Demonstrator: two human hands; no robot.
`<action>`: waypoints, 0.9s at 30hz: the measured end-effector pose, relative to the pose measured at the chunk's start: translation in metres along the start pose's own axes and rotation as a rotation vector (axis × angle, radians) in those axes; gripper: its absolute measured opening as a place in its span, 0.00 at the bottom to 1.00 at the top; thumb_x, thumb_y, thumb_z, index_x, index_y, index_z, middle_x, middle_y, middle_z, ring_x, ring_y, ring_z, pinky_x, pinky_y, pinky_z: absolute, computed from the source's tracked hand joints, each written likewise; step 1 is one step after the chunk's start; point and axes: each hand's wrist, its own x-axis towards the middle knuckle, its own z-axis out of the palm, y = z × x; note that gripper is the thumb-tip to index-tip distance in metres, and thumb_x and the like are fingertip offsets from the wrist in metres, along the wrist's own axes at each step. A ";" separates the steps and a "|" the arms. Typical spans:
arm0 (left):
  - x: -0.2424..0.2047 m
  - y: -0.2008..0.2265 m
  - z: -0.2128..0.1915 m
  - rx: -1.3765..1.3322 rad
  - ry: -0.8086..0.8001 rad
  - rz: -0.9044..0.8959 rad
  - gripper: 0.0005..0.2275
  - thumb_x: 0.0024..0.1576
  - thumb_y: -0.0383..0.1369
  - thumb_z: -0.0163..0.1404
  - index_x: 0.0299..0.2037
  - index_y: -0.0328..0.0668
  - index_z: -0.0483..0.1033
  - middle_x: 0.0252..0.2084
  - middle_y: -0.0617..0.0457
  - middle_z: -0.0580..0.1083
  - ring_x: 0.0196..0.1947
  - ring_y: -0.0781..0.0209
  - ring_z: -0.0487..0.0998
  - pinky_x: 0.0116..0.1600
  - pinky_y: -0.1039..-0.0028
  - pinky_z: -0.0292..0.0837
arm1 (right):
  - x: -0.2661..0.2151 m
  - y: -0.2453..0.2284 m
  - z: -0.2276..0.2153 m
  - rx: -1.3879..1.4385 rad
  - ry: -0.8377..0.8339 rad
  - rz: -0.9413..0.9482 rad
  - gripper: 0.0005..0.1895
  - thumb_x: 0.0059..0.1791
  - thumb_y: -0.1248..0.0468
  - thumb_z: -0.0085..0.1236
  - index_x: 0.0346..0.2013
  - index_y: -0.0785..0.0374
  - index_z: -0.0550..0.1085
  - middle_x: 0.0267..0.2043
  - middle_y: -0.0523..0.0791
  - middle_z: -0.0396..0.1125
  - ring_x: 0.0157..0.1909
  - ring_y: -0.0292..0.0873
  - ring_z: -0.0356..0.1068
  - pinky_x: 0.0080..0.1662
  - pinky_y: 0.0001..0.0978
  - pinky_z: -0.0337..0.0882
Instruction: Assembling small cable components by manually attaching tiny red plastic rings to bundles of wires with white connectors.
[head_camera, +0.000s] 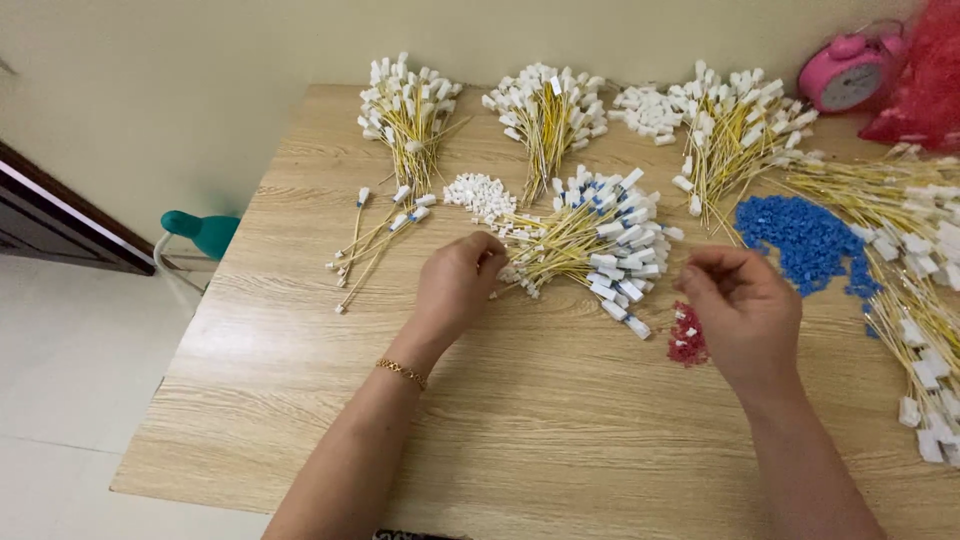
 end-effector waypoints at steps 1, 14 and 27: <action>0.001 0.005 -0.002 -0.104 0.001 -0.087 0.06 0.58 0.35 0.56 0.41 0.44 0.82 0.36 0.49 0.81 0.34 0.54 0.81 0.41 0.65 0.76 | -0.002 -0.010 0.006 0.004 -0.047 -0.014 0.07 0.55 0.75 0.57 0.47 0.65 0.74 0.44 0.43 0.72 0.45 0.33 0.73 0.48 0.25 0.77; -0.021 0.006 0.050 -1.545 -0.221 -0.357 0.09 0.60 0.25 0.55 0.49 0.33 0.79 0.41 0.51 0.79 0.39 0.63 0.80 0.48 0.72 0.80 | -0.001 -0.057 0.088 -0.465 -0.263 -0.409 0.09 0.48 0.71 0.63 0.42 0.62 0.80 0.49 0.45 0.74 0.52 0.42 0.74 0.53 0.35 0.74; -0.027 0.012 0.043 -1.434 -0.305 -0.205 0.17 0.59 0.23 0.56 0.59 0.35 0.72 0.41 0.50 0.79 0.40 0.64 0.79 0.48 0.72 0.79 | -0.002 -0.048 0.078 -0.595 -0.351 -0.374 0.08 0.47 0.66 0.65 0.41 0.58 0.80 0.41 0.43 0.75 0.46 0.44 0.74 0.49 0.38 0.73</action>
